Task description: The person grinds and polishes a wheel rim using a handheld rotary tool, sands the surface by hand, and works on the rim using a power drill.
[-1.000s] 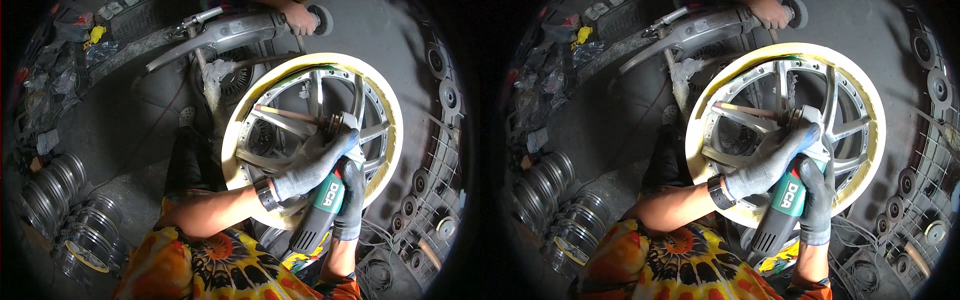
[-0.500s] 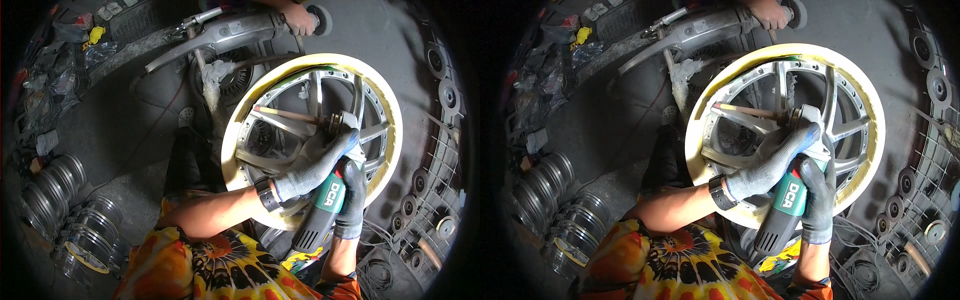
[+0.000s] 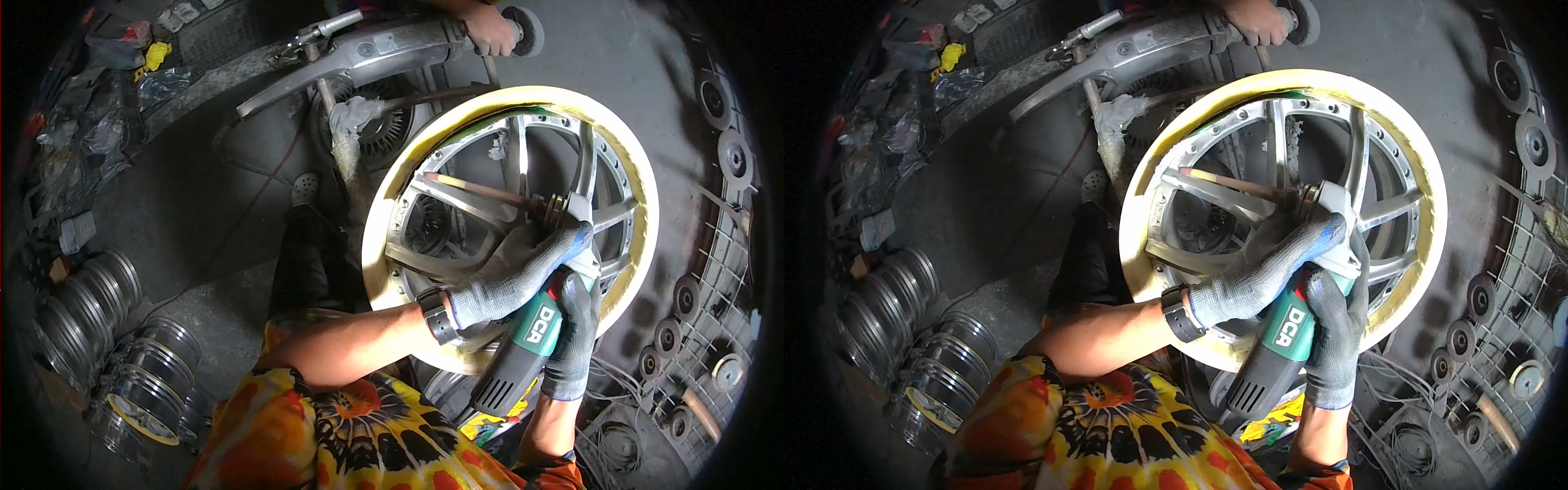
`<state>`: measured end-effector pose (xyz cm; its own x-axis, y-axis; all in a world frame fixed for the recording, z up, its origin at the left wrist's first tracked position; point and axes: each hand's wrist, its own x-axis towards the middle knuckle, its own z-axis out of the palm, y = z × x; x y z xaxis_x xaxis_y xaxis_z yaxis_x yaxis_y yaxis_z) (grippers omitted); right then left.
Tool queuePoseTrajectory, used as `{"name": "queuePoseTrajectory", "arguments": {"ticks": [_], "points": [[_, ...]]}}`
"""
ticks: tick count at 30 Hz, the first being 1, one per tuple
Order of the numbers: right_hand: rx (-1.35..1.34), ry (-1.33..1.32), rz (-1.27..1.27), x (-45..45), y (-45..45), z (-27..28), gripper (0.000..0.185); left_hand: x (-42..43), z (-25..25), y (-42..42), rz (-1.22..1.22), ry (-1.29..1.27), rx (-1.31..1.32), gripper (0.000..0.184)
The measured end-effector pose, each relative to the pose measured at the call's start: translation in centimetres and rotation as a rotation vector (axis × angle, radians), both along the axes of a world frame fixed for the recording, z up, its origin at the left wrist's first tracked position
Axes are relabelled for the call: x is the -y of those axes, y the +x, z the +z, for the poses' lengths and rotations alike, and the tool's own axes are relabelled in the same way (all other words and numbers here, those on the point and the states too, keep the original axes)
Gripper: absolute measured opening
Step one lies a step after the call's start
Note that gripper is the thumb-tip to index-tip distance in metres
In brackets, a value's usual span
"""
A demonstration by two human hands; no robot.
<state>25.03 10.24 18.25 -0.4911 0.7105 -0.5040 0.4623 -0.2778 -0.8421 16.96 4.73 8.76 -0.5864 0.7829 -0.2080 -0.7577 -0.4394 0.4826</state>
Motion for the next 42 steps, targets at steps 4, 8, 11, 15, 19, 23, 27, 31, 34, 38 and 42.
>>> {"name": "queuePoseTrajectory", "arguments": {"ticks": [4,8,11,15,19,23,27,31,34,38,42], "points": [[0.024,0.005,-0.017,0.4,-0.3,-0.3,0.076,0.7,-0.5,-0.4,-0.087,-0.011,0.037,0.039],[0.05,0.104,0.046,0.5,0.0,-0.9,0.057,0.8,-1.2,-0.3,-0.096,-0.01,-0.026,0.036],[0.052,0.053,0.006,0.6,-0.4,0.1,0.063,0.1,-0.5,0.5,0.134,-0.049,-0.112,0.035],[0.038,0.016,-0.018,0.4,-0.1,-0.6,0.075,0.7,-0.7,-0.3,-0.033,-0.007,0.004,0.034],[0.044,0.016,-0.009,0.6,-0.2,-0.8,0.076,0.7,-1.2,-0.3,-0.086,-0.049,-0.02,0.035],[0.039,0.053,-0.021,0.4,0.2,-1.2,0.075,0.3,-1.5,-0.6,-0.108,-0.024,-0.055,0.039],[0.012,0.059,-0.025,0.8,0.3,-1.4,0.075,0.6,-1.2,-0.9,-0.123,-0.004,-0.073,0.04],[0.051,0.054,-0.001,0.8,0.0,-1.1,0.075,0.6,-1.5,-0.3,-0.093,-0.038,-0.036,0.039],[0.042,0.052,-0.007,0.8,0.0,-1.2,0.075,0.5,-1.4,-0.6,-0.101,-0.017,-0.031,0.038],[0.018,0.051,0.006,1.0,0.0,-1.2,0.075,0.9,-1.6,-0.8,-0.128,-0.031,-0.063,0.038],[0.074,0.115,0.063,1.3,0.3,-1.4,0.063,1.0,-1.4,-0.8,-0.134,0.017,-0.038,0.038]]}}
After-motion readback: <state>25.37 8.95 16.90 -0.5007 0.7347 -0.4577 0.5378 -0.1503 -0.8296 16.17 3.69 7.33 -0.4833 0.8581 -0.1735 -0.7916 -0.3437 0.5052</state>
